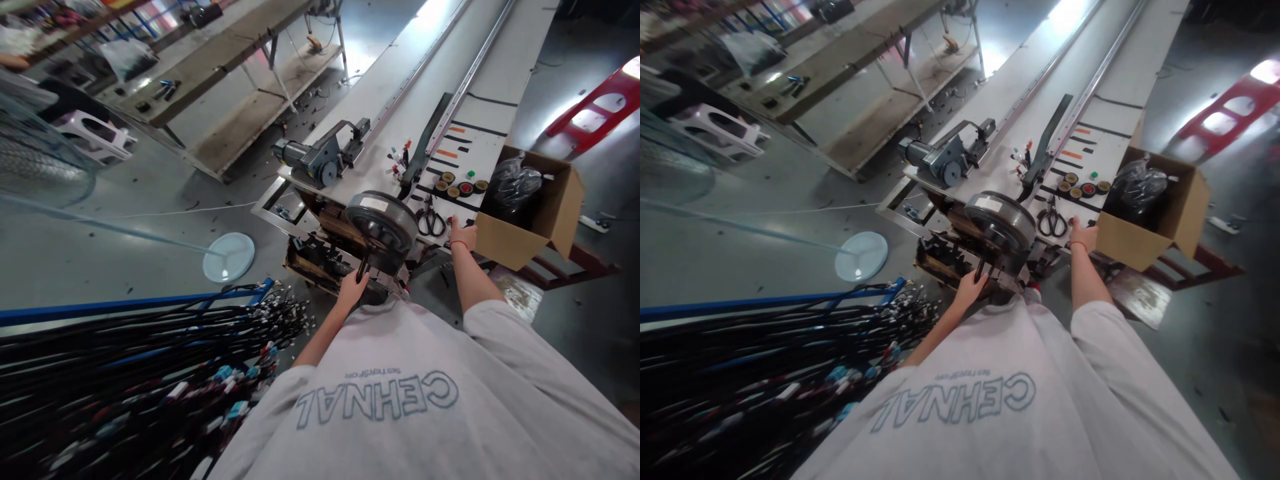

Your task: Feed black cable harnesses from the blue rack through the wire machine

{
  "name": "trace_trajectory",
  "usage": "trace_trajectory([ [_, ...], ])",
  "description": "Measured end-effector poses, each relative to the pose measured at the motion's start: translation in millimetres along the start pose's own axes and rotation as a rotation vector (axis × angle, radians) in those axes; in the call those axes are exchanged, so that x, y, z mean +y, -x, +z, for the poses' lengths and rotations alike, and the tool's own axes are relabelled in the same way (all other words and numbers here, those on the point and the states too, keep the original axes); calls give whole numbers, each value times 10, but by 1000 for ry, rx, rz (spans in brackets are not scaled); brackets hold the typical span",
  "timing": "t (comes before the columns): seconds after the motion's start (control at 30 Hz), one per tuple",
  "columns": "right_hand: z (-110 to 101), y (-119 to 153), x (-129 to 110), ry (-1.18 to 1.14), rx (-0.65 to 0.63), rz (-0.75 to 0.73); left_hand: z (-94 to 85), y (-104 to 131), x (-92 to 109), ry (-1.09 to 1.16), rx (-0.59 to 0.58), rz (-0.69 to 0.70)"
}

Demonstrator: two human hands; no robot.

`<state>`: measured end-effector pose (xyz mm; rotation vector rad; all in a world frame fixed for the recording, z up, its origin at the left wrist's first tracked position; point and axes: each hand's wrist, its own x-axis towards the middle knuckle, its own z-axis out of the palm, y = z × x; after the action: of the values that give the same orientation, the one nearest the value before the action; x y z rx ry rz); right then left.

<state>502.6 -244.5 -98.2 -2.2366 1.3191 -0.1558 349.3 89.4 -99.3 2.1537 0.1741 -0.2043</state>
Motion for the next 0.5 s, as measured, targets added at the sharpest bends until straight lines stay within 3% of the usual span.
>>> trace_trajectory([
  [0.13, 2, 0, -3, 1, 1, 0, 6, 32, -175, -12, 7, -38],
  [0.37, 16, -6, 4, 9, -12, -8, -140, 419, -790, -3, -87, -199],
  [0.5, 36, -27, 11, 6, 2, 1, -282, 653, -807, 76, -24, -148],
])
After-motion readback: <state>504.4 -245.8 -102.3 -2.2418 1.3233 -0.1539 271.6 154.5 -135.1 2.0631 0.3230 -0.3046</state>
